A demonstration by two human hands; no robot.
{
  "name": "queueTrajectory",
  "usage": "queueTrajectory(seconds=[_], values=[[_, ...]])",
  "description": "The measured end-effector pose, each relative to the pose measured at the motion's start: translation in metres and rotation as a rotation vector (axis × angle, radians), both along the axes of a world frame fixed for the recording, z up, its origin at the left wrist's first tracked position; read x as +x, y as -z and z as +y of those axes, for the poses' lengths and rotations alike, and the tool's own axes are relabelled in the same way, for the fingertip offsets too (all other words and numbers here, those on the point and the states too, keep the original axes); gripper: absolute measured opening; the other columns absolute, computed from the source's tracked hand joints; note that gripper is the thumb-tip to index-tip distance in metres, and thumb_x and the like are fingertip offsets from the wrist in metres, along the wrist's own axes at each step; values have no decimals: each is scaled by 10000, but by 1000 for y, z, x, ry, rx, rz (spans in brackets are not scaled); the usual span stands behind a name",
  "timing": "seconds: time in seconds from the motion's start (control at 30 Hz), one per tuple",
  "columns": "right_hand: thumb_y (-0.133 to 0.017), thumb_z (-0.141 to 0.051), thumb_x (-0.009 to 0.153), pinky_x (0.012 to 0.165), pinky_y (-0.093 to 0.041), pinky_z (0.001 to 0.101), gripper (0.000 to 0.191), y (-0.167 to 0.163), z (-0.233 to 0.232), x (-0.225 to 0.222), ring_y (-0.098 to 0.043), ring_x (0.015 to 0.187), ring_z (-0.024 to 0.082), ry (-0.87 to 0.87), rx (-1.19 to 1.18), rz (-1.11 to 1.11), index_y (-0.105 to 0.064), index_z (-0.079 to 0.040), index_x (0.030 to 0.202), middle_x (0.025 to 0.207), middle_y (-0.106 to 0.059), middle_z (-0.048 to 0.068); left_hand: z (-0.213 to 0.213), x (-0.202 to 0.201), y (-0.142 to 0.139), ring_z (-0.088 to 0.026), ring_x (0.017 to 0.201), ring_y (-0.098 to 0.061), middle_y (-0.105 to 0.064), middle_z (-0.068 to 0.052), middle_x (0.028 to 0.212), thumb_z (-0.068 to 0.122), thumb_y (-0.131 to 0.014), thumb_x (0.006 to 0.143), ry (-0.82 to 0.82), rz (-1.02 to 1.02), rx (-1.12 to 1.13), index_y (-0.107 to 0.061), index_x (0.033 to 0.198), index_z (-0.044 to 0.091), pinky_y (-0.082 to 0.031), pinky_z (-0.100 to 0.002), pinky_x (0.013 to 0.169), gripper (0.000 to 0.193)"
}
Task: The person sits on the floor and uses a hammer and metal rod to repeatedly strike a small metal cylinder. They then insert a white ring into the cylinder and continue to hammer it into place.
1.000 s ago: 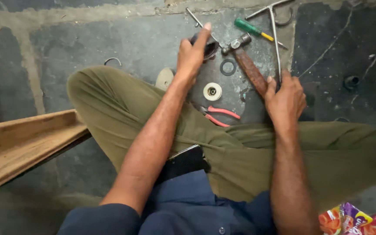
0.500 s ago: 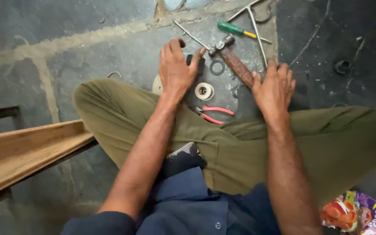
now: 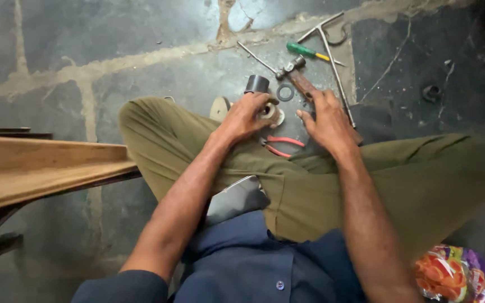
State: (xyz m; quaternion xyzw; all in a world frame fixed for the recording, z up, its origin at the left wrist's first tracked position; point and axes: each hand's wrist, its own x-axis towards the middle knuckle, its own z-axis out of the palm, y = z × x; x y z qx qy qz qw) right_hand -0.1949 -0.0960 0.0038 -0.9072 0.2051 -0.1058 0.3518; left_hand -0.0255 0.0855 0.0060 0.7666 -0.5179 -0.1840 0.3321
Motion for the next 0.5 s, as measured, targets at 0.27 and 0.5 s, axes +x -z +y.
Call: queueTrajectory(seconds=[0.27, 0.5], values=[[-698, -202, 942, 903, -593, 346, 574, -30, 3, -7, -661, 1124, 189, -101, 869, -125, -519, -28, 1459, 1246, -678, 124, 8, -17, -26, -134, 1147, -681, -718, -59, 1281, 56, -916, 765, -78, 633, -367, -651, 1320, 38, -550, -334, 1068, 616], [-752, -67, 893, 1072, -513, 376, 644, -74, 17, -24, -590, 1323, 240, -373, 902, -331, -489, 47, 1469, 1555, -456, 103, 24, -37, -57, -176, 1248, -634, -652, -107, 1354, -71, -860, 811, -20, 835, -551, -600, 1368, -8, -528, -370, 1155, 617]])
